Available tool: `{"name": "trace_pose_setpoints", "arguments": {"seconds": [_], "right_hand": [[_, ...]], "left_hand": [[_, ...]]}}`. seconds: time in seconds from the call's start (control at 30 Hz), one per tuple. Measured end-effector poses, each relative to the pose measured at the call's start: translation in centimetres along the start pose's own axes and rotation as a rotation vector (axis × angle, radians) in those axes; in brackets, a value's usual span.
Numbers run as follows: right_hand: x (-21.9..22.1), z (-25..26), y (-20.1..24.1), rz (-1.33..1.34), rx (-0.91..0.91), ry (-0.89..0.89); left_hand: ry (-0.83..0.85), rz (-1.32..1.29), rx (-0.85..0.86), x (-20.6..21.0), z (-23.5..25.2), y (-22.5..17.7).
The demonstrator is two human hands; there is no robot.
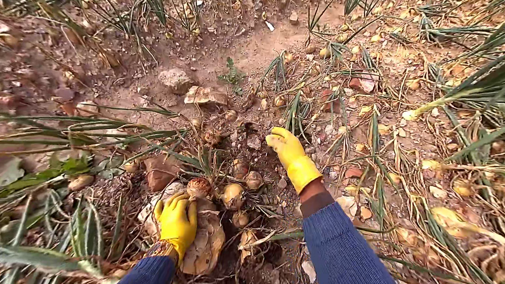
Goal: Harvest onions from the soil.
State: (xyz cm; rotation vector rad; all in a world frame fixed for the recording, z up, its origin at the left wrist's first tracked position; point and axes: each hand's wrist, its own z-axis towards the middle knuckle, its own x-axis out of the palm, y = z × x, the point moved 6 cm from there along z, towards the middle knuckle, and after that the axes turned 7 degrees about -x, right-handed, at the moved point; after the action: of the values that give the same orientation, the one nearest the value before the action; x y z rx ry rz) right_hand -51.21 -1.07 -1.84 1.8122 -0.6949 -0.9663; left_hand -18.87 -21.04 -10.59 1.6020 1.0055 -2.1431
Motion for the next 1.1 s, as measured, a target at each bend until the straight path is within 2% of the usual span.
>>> {"name": "trace_pose_setpoints", "arguments": {"seconds": [0.1,0.2,0.3,0.37,0.47,0.53,0.57,0.67,0.77,0.8,0.9,1.0,1.1], "right_hand": [[0.8,-9.0,-8.2,-0.04,0.195,0.046],[3.1,-21.5,-15.6,0.007,0.377,0.107],[3.4,-30.0,-19.5,-0.047,0.334,0.353],[0.1,-32.6,-20.3,-0.12,0.306,0.322],[-6.6,-32.8,-21.1,-0.203,0.492,0.141],[-7.7,-31.4,-21.7,-0.201,0.501,0.144],[-7.7,-30.4,-21.5,-0.183,0.475,0.084],[-9.1,-26.1,-19.3,-0.272,0.336,-0.269],[-8.7,-21.9,-19.5,-0.357,0.094,-0.291],[-8.3,-20.9,-20.8,-0.309,-0.001,-0.318],[-8.1,-18.2,-22.5,-0.083,-0.122,-0.325],[-7.9,-16.5,-23.7,0.103,0.016,-0.267],[-7.8,-16.7,-23.3,0.169,0.159,-0.368]], "left_hand": [[-0.019,0.0,-0.006,-0.8,0.1,0.5],[0.041,-0.012,0.006,-0.5,-0.8,0.8],[0.081,-0.01,0.007,0.1,-0.5,0.6],[0.078,-0.003,0.003,-0.2,-0.3,0.6],[0.117,0.04,-0.007,-0.6,-0.4,-0.3],[0.139,0.073,-0.028,-1.0,-0.4,-0.9],[0.146,0.081,-0.044,-1.3,-0.6,-1.4],[0.167,0.08,-0.101,-1.7,-1.0,-2.4],[0.184,0.053,-0.115,-1.5,-1.4,-2.0],[0.178,0.053,-0.12,-1.5,-1.6,-1.8],[0.124,0.081,-0.133,-0.9,-1.2,-1.5],[0.126,0.116,-0.147,-0.5,-1.4,-1.3],[0.141,0.13,-0.162,-0.7,-1.1,-1.8]]}}
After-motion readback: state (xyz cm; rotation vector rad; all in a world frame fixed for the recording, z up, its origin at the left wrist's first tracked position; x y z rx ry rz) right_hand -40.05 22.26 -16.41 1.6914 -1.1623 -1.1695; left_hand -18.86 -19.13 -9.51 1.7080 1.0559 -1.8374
